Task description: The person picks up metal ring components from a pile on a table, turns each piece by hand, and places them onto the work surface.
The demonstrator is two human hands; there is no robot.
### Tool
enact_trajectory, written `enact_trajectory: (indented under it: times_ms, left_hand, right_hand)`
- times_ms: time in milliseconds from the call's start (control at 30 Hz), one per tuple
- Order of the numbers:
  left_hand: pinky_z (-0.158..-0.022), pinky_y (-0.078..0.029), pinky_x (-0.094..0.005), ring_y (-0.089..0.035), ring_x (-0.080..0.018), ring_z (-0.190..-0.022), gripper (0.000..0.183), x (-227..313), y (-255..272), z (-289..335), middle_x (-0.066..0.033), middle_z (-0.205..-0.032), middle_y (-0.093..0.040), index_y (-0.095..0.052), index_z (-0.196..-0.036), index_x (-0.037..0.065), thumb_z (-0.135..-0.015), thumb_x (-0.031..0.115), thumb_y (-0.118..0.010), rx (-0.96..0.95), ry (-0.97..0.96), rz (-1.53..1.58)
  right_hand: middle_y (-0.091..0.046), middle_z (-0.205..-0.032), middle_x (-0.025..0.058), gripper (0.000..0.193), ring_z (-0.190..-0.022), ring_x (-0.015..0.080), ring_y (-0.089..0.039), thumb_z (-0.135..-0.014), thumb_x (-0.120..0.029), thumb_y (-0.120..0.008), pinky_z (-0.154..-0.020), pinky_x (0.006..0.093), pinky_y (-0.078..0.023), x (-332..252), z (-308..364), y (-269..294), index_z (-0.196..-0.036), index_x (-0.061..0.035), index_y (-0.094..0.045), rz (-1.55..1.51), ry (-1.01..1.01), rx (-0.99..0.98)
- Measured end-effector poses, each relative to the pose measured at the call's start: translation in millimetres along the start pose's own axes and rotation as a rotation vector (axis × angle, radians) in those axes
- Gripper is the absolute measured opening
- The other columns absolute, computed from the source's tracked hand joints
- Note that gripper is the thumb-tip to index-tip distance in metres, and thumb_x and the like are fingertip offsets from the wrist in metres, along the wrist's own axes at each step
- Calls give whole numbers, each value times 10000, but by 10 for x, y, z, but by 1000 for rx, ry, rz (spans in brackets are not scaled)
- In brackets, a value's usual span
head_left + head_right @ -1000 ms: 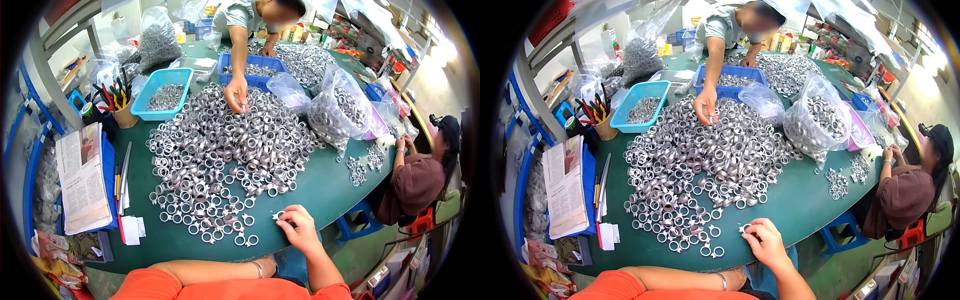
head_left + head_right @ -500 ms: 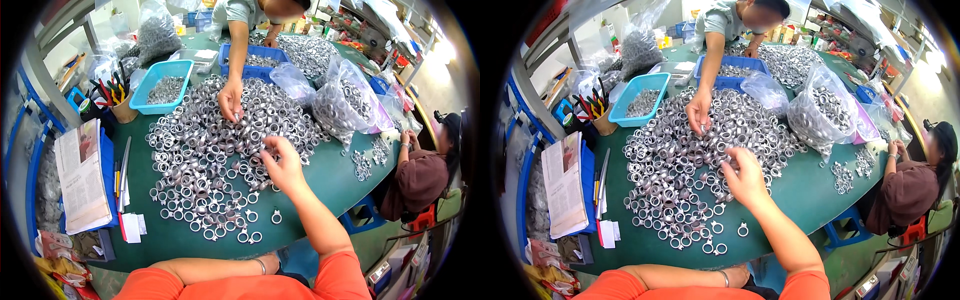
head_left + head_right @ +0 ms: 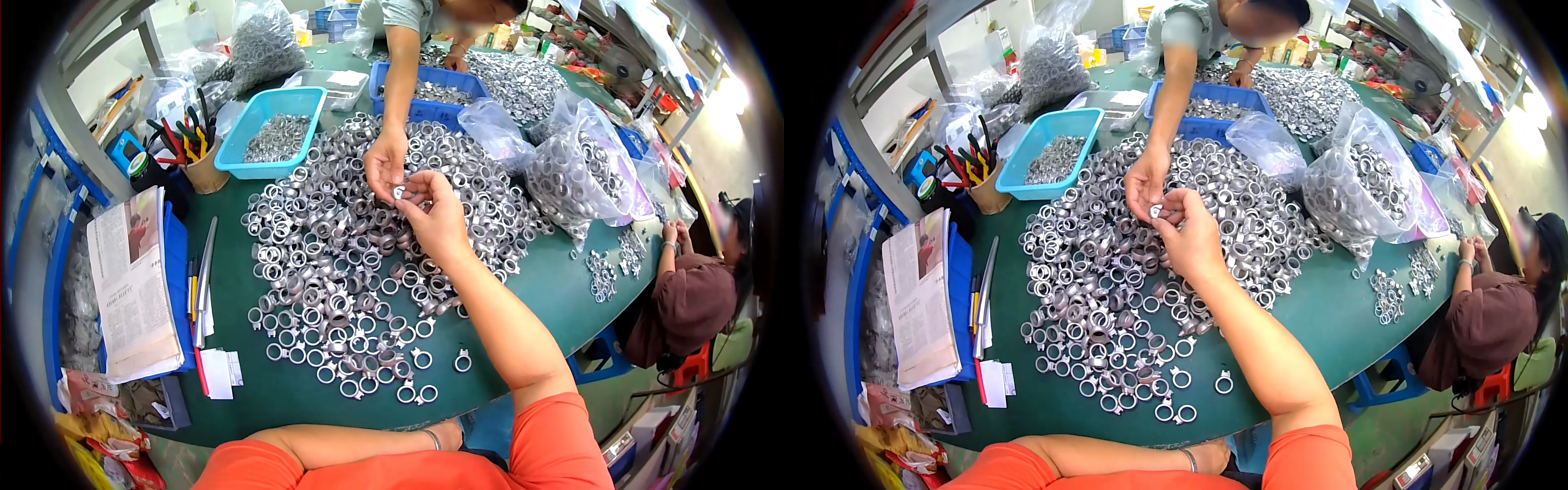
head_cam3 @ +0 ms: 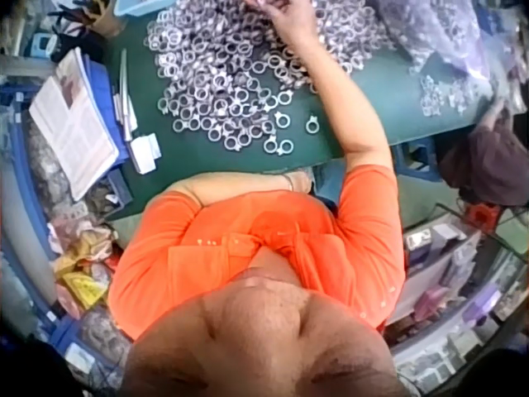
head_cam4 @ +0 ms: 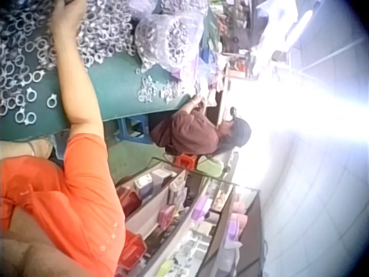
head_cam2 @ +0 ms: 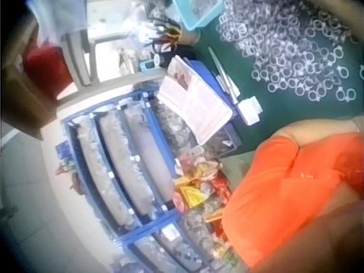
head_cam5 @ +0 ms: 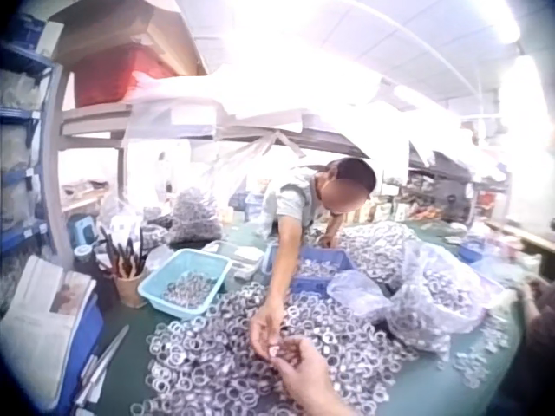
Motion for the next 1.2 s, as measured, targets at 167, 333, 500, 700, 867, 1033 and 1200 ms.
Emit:
enact_trajectory:
  times_ms: [167, 333, 500, 700, 867, 1033, 1200]
  left_hand:
    - [-820, -412, -372, -569, -327, -869, 369, 6, 41, 8, -252, -917, -587, -578, -913, -107, -754, 190, -429, 8, -12, 6]
    - [-813, -416, -372, -571, -327, -861, 367, -2, 42, 8, -252, -912, -588, -580, -907, -107, -754, 189, -428, -1, 0, 15]
    - [-805, -420, -373, -572, -327, -853, 364, -5, 62, 6, -252, -907, -588, -582, -902, -107, -753, 188, -428, -1, -1, 15]
    - [-795, -424, -374, -574, -327, -843, 362, -13, 71, 6, -252, -901, -589, -584, -894, -107, -753, 187, -427, 6, 2, 17]
    - [-787, -428, -375, -576, -327, -834, 360, 14, 63, -8, -253, -896, -590, -586, -888, -107, -752, 186, -427, 15, 4, 19]
    - [-779, -432, -375, -578, -327, -826, 359, 23, 88, -8, -253, -891, -590, -588, -883, -107, -752, 185, -427, 24, 10, 11]
    - [-771, -436, -376, -580, -327, -818, 357, 52, 99, -3, -253, -886, -591, -590, -877, -108, -751, 184, -426, 30, 6, 13]
  right_hand:
    - [-578, -759, 47, 248, -651, 99, -534, -694, 3, -657, -611, 224, -460, 48, -42, -6, -915, 12, -544, 15, 6, -35]
    - [-577, -718, 18, 156, -600, 65, -502, -696, -17, -666, -556, 209, -441, 52, -69, 24, -827, 4, -585, -77, -52, -62]
    - [-574, -735, 5, 156, -631, 45, -505, -714, 10, -648, -567, 188, -427, 121, -89, 44, -851, 1, -573, -360, -235, -43]
    - [-589, -768, 2, 219, -662, 43, -526, -733, 54, -621, -581, 160, -406, 97, -44, 169, -943, 12, -576, -526, -244, 31]
    - [-603, -786, 25, 208, -673, 60, -545, -769, 32, -600, -570, 180, -438, -11, 153, 262, -975, 15, -574, -680, -183, 55]
    - [-606, -869, 83, 202, -773, 143, -597, -786, 49, -567, -695, 275, -525, -83, 423, 209, -987, 37, -557, -874, -280, -21]
    - [-612, -870, 103, 202, -796, 179, -612, -782, 65, -560, -699, 295, -537, -84, 619, 204, -982, 44, -557, -909, -319, -8]
Point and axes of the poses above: each hand's wrist, its own z-axis away from the middle knuckle, its own y-axis out of the back of the hand, x = y × z, the point moved 5 cm from there along -z, towards the middle knuckle
